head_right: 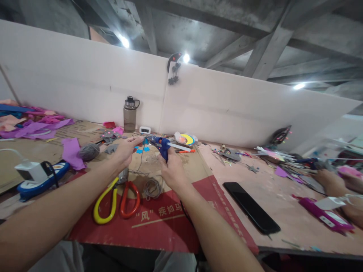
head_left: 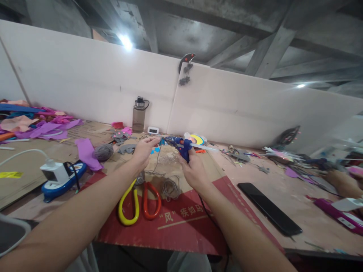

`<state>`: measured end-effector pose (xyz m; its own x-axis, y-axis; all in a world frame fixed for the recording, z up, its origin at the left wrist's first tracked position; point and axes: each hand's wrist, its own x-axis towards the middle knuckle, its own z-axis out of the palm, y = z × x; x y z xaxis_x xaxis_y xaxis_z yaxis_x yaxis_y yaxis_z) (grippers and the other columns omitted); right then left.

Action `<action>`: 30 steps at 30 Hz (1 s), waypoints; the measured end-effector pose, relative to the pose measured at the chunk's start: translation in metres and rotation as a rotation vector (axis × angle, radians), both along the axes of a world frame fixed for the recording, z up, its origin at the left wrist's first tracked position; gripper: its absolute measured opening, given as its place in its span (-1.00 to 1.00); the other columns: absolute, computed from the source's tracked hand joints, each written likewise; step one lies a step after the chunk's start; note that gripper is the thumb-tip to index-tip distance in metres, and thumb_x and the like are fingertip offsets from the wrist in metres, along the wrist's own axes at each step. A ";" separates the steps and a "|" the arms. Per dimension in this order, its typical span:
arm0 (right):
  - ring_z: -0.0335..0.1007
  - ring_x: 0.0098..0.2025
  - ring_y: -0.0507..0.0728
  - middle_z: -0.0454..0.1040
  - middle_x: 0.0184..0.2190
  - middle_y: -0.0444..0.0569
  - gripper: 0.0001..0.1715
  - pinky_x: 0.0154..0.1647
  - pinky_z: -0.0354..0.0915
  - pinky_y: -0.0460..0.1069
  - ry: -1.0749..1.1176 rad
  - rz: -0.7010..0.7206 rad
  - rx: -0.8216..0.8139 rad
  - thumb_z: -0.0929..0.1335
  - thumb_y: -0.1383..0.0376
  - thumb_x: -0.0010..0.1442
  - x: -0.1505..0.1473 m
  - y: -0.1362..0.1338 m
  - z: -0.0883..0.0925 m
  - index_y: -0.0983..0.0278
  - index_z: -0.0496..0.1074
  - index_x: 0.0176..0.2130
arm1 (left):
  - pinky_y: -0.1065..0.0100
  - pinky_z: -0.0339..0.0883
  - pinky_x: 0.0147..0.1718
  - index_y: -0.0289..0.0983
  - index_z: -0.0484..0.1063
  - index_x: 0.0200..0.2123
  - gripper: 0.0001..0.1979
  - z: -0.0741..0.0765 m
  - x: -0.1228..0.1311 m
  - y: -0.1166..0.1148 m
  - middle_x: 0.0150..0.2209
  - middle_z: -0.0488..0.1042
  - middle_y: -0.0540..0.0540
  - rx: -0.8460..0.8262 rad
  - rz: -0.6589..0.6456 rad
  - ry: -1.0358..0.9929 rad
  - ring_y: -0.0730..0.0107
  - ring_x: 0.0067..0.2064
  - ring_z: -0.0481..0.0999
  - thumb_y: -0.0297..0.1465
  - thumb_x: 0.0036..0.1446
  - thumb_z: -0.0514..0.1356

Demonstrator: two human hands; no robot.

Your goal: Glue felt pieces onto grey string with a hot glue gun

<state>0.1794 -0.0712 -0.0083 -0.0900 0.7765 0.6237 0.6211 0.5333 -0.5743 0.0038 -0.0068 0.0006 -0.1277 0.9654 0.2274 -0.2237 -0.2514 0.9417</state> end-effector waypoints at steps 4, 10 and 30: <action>0.34 -0.05 0.23 0.39 -0.02 0.11 -0.43 -0.03 0.22 0.11 0.000 -0.009 0.012 0.22 0.19 0.21 0.000 0.000 0.000 0.25 0.11 0.18 | 0.41 0.08 -0.42 -0.29 0.46 -0.56 -0.81 0.001 0.000 -0.001 -0.57 0.39 0.01 0.005 -0.019 -0.017 0.49 -0.47 0.28 -0.28 -0.22 0.32; 0.35 -0.08 0.24 0.43 -0.09 0.10 -0.47 -0.06 0.23 0.11 0.010 0.029 0.001 0.22 0.20 0.20 -0.001 -0.002 0.001 0.25 0.17 0.15 | 0.41 0.07 -0.44 -0.29 0.45 -0.58 -0.82 -0.001 0.000 0.000 -0.59 0.38 0.03 -0.011 -0.037 -0.028 0.52 -0.49 0.28 -0.29 -0.20 0.31; 0.24 -0.58 0.06 0.33 -0.63 -0.08 -0.80 -0.54 0.21 -0.03 0.287 -0.072 -0.481 0.29 0.20 -0.01 0.030 0.041 -0.019 0.26 0.31 -0.55 | 0.45 0.03 -0.50 -0.28 0.47 -0.49 -0.76 -0.006 -0.010 0.013 -0.53 0.40 0.03 -0.020 0.039 -0.062 0.54 -0.48 0.29 -0.27 -0.25 0.34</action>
